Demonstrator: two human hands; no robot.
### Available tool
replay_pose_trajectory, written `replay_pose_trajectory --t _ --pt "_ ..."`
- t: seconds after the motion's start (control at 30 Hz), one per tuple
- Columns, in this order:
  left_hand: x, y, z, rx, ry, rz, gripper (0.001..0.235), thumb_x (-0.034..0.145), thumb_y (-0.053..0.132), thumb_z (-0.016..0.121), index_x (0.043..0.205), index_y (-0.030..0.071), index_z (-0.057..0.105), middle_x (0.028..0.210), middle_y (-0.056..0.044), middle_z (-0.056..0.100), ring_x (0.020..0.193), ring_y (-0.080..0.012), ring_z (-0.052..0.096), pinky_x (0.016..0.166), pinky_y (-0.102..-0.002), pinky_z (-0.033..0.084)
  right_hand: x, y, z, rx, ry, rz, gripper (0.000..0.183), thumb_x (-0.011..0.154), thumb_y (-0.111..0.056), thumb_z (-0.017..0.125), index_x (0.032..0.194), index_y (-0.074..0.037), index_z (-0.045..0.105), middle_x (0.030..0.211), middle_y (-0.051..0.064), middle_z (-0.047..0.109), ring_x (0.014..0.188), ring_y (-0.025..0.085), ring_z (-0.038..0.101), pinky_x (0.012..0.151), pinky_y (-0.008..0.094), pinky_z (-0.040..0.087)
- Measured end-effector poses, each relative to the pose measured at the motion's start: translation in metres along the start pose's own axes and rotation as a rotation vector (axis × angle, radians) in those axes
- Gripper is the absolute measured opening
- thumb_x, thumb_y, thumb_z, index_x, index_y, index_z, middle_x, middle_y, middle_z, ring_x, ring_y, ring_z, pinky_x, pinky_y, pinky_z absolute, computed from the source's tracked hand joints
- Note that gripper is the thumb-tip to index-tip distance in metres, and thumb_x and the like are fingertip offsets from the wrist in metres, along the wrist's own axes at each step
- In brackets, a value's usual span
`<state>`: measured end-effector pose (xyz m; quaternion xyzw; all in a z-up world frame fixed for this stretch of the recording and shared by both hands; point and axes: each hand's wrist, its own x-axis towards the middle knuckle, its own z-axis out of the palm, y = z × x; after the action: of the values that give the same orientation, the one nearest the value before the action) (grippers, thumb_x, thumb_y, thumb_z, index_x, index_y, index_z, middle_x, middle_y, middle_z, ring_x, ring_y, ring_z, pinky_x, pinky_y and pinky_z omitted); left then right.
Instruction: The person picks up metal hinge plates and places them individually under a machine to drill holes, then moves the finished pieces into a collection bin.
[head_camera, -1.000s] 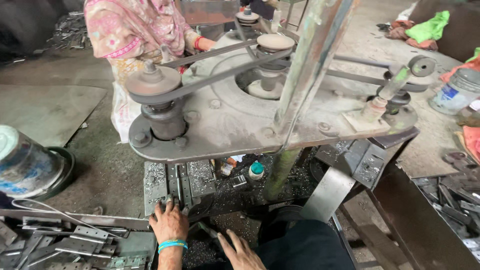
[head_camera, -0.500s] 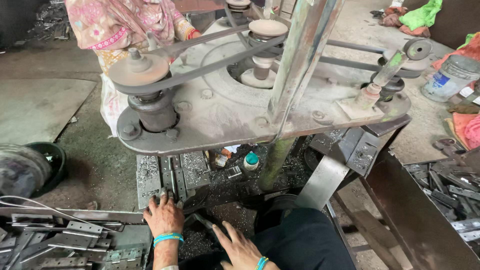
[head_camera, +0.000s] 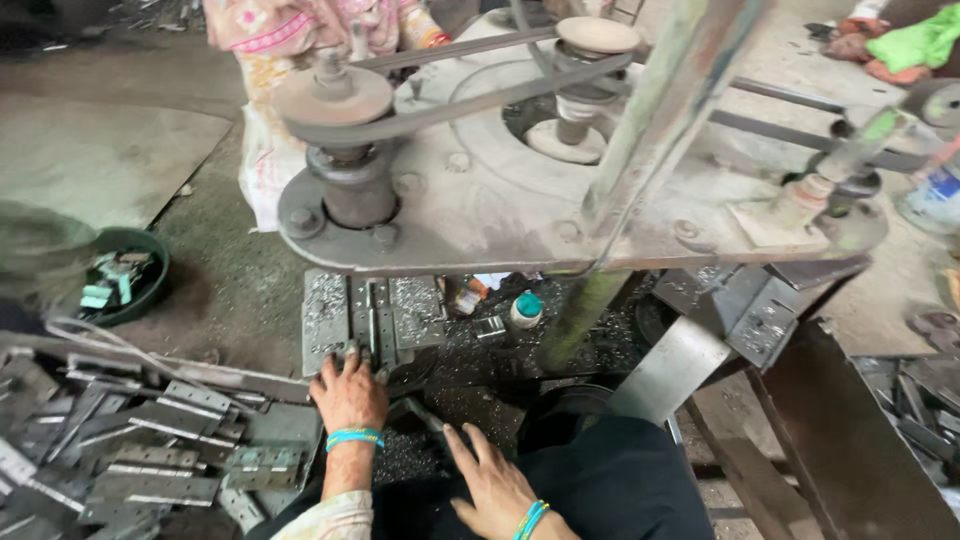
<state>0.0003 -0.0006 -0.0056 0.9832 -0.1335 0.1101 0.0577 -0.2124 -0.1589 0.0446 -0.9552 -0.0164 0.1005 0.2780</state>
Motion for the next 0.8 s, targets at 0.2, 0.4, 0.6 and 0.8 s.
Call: replay_pose_trajectory --t 0.2,0.4,0.6,0.8 --pt "0.002 0.002 0.013 -0.026 0.002 0.004 0.038 0.089 0.031 0.063 0.122 0.014 0.072 0.144 -0.001 0.057 0.141 -0.0349 0.038 0.106 -0.059 0.034 0.003 -0.007 -0.009 -0.035 0.054 -0.002 0.103 0.081 -0.023 0.079 0.16 -0.016 0.012 0.158 0.025 0.027 0.136 0.047 0.044 0.109 0.046 0.044" --pt "0.002 0.007 0.008 -0.048 -0.07 -0.004 0.036 0.094 0.033 0.058 0.12 0.011 0.072 0.145 -0.004 0.055 0.142 -0.0377 0.035 0.109 -0.064 0.031 0.008 -0.012 -0.007 -0.078 0.02 0.022 0.105 0.08 -0.027 0.078 0.163 -0.016 0.013 0.157 0.022 0.029 0.133 0.044 0.047 0.105 0.045 0.047" --pt "0.003 0.009 -0.003 -0.004 -0.105 0.035 0.033 0.092 0.025 0.059 0.119 0.013 0.073 0.144 -0.006 0.055 0.142 -0.04 0.034 0.109 -0.067 0.03 0.014 -0.018 -0.01 -0.164 -0.036 0.077 0.099 0.083 -0.031 0.076 0.159 -0.011 0.015 0.154 0.022 0.034 0.129 0.043 0.052 0.104 0.045 0.049" --pt "0.0 0.011 -0.013 0.001 -0.113 0.051 0.035 0.089 0.025 0.06 0.118 0.013 0.073 0.144 -0.008 0.054 0.141 -0.041 0.034 0.108 -0.069 0.029 0.028 -0.018 -0.007 -0.267 -0.045 0.08 0.095 0.085 -0.034 0.074 0.156 -0.005 0.018 0.143 0.023 0.046 0.116 0.042 0.061 0.095 0.046 0.054"
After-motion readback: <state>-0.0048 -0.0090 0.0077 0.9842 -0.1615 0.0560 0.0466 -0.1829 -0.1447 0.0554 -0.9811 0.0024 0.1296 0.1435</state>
